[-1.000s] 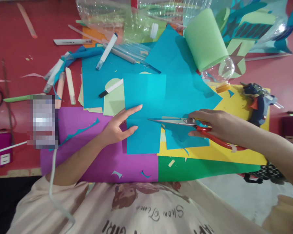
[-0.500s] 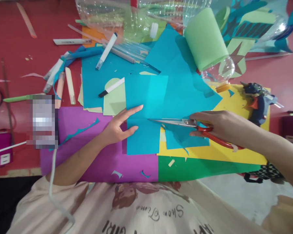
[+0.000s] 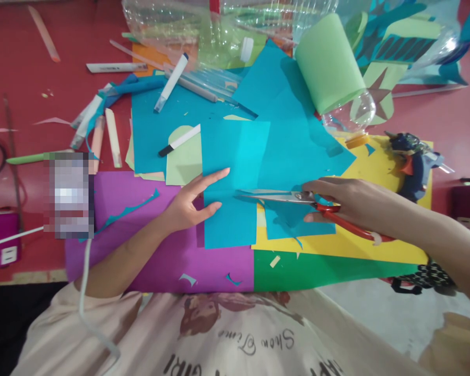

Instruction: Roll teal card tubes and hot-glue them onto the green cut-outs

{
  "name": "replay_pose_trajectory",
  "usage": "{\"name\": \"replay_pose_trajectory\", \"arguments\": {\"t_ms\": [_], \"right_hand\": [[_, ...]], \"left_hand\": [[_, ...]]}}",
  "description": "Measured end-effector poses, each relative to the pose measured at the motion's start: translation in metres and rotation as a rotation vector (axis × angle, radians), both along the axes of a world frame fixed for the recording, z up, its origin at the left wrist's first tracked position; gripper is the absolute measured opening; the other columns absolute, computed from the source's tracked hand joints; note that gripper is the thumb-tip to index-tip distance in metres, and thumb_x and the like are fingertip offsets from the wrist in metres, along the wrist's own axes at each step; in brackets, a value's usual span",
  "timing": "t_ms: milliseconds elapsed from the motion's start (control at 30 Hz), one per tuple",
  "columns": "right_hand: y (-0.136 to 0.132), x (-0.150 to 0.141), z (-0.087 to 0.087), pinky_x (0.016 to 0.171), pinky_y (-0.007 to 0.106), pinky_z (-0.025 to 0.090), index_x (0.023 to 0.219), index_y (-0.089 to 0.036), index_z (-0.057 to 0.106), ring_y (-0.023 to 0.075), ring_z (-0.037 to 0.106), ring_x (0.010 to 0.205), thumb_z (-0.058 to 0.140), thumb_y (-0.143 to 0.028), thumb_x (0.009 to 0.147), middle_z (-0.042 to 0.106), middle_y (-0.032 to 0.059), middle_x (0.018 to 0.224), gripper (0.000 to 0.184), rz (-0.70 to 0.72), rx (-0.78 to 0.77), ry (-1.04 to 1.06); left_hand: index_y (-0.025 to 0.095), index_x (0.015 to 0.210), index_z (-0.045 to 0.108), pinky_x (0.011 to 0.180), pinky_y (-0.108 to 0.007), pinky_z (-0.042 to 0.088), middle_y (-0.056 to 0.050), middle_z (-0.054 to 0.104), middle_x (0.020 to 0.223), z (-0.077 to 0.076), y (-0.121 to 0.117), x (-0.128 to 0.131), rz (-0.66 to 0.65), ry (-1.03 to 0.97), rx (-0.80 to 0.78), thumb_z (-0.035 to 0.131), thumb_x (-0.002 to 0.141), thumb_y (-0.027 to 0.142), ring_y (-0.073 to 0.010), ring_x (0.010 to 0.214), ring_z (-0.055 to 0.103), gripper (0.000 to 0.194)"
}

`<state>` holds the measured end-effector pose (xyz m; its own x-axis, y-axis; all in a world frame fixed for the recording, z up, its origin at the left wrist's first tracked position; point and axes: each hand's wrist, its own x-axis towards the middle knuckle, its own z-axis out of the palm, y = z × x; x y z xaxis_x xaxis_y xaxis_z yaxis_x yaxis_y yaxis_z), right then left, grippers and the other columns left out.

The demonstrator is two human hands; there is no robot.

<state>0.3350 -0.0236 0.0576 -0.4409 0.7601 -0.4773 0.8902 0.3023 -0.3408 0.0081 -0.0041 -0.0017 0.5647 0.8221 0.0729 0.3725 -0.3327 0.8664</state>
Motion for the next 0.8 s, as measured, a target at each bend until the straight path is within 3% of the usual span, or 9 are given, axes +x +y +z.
{"name": "replay_pose_trajectory", "arguments": {"t_ms": [333,600,800], "right_hand": [[0.0022,0.0061,-0.0010,0.053,0.033,0.047,0.114,-0.021,0.062,0.0239,0.065,0.066,0.033,-0.080,0.079,0.069,0.0132,0.089,0.074,-0.009,-0.081,0.084],[0.0048,0.0081,0.0009,0.052,0.033,0.046,0.111,-0.022,0.062,0.0220,0.063,0.063,0.036,-0.077,0.081,0.068,0.0109,0.083,0.067,0.005,-0.093,0.117],[0.0048,0.0054,0.0062,0.054,0.034,0.045,0.108,-0.021,0.061,0.0236,0.065,0.067,0.034,-0.078,0.080,0.069,0.0124,0.093,0.069,0.017,-0.171,0.119]], "left_hand": [[0.032,0.139,0.045,0.108,-0.033,0.045,-0.001,0.055,0.139,-0.0044,-0.0011,-0.0013,-0.016,-0.125,0.013,0.063,0.085,0.030,-0.0202,0.129,0.051,0.057],[0.033,0.139,0.045,0.110,-0.036,0.043,-0.002,0.053,0.141,-0.0031,-0.0007,-0.0012,-0.039,-0.172,-0.094,0.063,0.085,0.035,-0.0229,0.131,0.049,0.057],[0.033,0.139,0.045,0.108,-0.035,0.044,-0.003,0.053,0.141,-0.0031,-0.0010,-0.0018,-0.094,-0.155,-0.114,0.063,0.085,0.034,-0.0227,0.130,0.050,0.057]]}}
